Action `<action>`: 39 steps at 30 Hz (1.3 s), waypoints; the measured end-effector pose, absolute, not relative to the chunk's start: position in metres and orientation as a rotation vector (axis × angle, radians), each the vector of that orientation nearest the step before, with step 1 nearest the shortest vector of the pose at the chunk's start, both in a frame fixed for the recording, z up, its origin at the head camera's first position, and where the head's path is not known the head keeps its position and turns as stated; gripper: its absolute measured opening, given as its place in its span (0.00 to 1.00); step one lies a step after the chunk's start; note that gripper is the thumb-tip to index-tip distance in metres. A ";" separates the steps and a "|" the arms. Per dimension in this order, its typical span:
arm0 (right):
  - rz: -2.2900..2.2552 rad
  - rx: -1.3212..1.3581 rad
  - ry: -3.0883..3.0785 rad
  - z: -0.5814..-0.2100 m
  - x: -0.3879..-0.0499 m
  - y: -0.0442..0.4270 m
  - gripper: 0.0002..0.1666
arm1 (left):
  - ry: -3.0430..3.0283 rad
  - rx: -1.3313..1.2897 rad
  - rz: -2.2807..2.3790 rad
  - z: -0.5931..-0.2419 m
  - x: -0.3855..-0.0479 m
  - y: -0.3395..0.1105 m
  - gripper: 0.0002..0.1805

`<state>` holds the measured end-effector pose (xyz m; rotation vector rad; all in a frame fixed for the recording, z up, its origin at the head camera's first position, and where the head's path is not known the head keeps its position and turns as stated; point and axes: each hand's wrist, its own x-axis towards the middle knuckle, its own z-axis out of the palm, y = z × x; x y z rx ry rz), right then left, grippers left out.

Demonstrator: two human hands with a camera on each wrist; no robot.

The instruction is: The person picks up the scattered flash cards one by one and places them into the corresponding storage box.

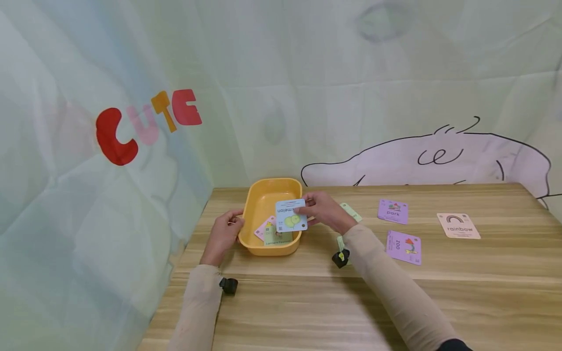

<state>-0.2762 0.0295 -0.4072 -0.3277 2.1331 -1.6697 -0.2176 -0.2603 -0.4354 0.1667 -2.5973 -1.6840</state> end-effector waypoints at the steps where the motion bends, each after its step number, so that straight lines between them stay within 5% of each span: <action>1: -1.667 -0.328 2.133 -0.407 -0.276 0.029 0.13 | -2.597 0.158 -1.688 -0.435 -0.217 -0.261 0.21; 39: -1.618 -0.363 2.251 -0.409 -0.277 -0.007 0.10 | -2.598 0.170 -1.670 -0.434 -0.217 -0.259 0.20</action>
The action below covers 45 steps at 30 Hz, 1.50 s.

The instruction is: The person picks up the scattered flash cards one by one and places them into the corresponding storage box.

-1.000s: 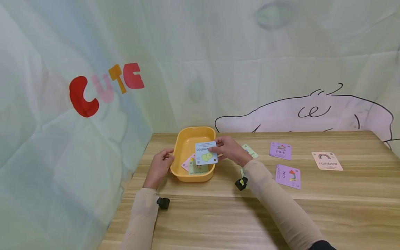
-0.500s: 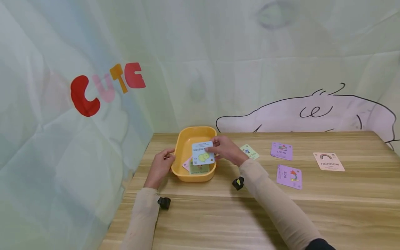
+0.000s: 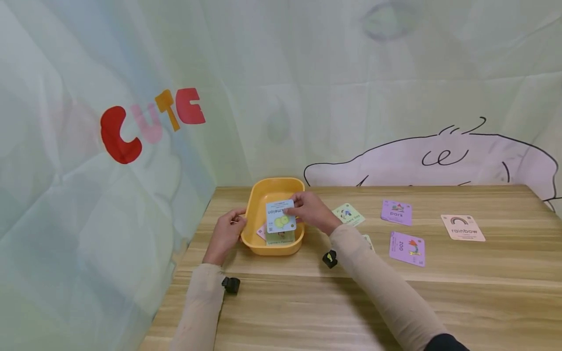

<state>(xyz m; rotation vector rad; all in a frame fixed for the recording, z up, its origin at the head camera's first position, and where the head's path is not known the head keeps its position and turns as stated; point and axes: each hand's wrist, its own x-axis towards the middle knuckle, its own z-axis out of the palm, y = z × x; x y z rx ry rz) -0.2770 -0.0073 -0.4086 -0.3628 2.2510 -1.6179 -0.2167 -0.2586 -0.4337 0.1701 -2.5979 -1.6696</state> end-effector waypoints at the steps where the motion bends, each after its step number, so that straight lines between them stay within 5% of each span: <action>1: -1.615 -0.360 2.254 -0.409 -0.277 -0.007 0.10 | -2.597 0.169 -1.670 -0.434 -0.217 -0.259 0.20; 45: -1.606 -0.319 2.296 -0.418 -0.278 -0.007 0.11 | -2.630 0.231 -1.643 -0.436 -0.220 -0.258 0.20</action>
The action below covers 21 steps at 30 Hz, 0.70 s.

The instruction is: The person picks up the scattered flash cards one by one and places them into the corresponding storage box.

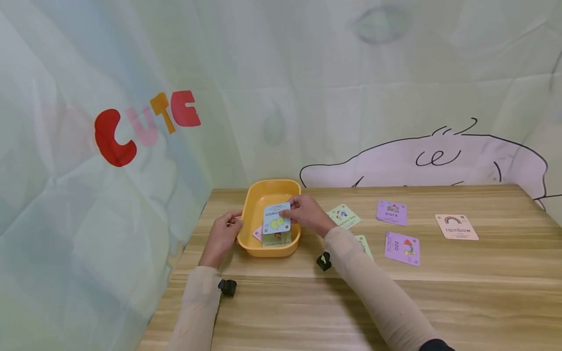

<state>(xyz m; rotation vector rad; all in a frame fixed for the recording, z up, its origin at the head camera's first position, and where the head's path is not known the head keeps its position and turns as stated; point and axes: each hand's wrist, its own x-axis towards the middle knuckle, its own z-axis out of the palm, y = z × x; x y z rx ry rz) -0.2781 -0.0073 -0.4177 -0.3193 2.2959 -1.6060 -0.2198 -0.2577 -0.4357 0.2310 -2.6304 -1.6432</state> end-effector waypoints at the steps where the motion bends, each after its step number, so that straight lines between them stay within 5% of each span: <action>1: -1.608 -0.317 2.295 -0.418 -0.278 -0.007 0.11 | -2.633 0.233 -1.639 -0.435 -0.220 -0.258 0.20; 21: -1.611 -0.285 2.297 -0.417 -0.277 -0.008 0.12 | -2.632 0.234 -1.634 -0.434 -0.220 -0.257 0.20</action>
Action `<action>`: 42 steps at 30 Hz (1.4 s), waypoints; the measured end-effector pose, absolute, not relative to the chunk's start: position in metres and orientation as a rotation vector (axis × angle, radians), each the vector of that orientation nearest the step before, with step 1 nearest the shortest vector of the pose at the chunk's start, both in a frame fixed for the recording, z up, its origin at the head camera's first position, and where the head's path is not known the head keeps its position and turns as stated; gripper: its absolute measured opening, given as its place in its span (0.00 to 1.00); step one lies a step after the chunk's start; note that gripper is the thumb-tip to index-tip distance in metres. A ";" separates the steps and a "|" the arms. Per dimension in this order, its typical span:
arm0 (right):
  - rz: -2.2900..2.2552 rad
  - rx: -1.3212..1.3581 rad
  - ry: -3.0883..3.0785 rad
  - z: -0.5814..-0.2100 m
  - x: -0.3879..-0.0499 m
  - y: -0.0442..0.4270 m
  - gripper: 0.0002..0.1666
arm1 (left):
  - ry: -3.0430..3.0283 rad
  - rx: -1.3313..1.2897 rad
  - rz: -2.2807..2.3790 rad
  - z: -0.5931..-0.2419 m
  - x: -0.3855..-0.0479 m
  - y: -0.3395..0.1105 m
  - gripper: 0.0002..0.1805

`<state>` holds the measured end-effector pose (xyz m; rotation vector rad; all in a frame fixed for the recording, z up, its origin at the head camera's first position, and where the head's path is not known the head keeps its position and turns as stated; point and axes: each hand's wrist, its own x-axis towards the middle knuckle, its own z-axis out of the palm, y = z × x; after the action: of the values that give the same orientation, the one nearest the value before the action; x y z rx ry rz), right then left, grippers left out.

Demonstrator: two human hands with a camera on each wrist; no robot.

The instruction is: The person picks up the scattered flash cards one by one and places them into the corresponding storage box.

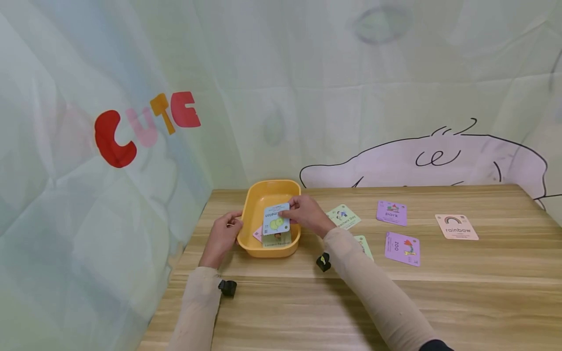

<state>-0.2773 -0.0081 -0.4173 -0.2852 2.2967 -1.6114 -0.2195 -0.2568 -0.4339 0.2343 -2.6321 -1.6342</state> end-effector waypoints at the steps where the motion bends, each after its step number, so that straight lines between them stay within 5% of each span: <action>1: -1.613 -0.279 2.295 -0.417 -0.277 -0.008 0.12 | -2.632 0.237 -1.636 -0.434 -0.219 -0.257 0.20; 42: -1.588 -0.289 2.366 -0.419 -0.275 -0.008 0.20 | -2.617 0.232 -1.649 -0.435 -0.220 -0.257 0.20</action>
<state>-0.2752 -0.0081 -0.4188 -0.2886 2.3663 -1.5885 -0.2196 -0.2573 -0.4349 0.2322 -2.6168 -1.6491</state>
